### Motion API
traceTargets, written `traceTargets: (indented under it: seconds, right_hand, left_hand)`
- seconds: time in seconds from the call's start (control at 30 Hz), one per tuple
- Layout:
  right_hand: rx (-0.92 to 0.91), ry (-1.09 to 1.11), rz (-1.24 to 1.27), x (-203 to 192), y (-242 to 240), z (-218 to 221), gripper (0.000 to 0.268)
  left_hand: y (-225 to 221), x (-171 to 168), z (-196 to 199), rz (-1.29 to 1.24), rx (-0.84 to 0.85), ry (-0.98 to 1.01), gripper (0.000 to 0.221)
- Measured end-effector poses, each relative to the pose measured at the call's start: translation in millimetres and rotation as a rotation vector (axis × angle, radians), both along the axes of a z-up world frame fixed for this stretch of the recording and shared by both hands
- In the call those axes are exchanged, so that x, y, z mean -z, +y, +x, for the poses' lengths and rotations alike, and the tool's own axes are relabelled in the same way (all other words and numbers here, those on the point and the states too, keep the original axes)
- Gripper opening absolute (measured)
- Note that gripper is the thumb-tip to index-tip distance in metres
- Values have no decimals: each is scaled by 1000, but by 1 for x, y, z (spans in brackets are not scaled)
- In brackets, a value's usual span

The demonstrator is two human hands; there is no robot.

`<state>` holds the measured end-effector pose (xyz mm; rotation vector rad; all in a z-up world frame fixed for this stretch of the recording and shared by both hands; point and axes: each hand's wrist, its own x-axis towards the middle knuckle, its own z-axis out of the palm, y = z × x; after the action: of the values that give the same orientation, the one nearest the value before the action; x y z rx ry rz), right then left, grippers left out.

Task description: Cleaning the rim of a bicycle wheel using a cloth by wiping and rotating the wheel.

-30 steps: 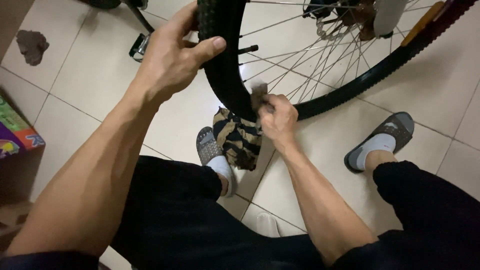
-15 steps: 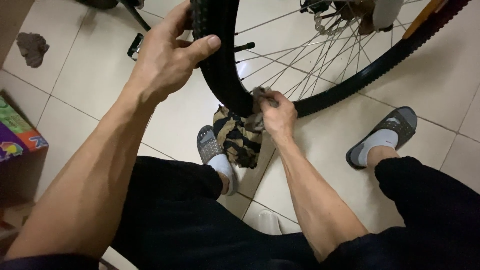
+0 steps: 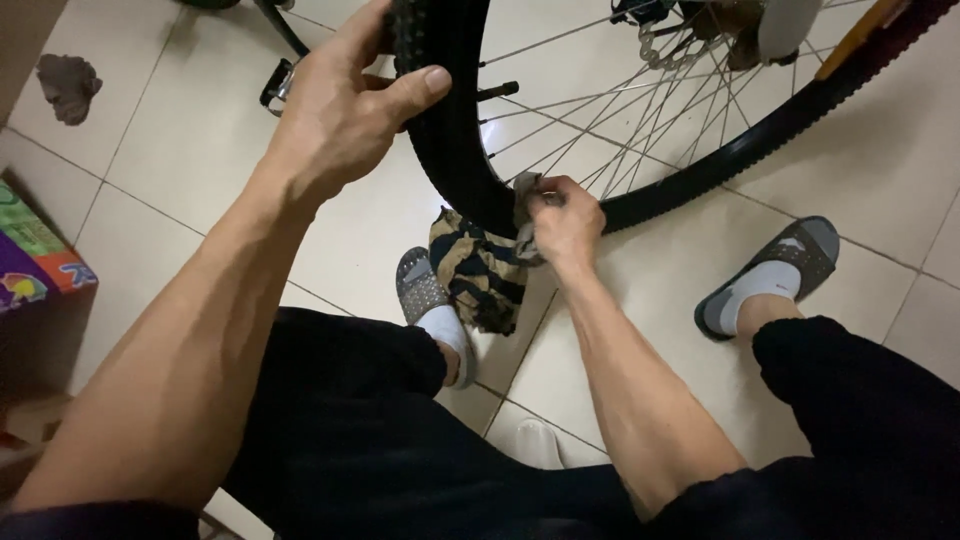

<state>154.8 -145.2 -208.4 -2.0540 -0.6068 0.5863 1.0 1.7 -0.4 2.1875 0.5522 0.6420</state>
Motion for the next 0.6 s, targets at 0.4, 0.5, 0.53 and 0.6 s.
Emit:
traceTargets:
  seconds: [0.4,0.5,0.53,0.6]
  right_hand:
    - [-304,-187,141,-15,-3,8,33]
    - [-243,-111,161,-14,-3,5,30]
    - [-242,-111,162,-17,-2,6,30]
    - [-250,89,84,-23,-2,7,33]
  left_hand:
    - [-6,-7,2,-98,0,8,43]
    - [-6,-7,2,-93,-5,6,44]
    - [-6,-7,2,-93,-4,7,44]
    - [-6,-7,2,-67,14,15,42]
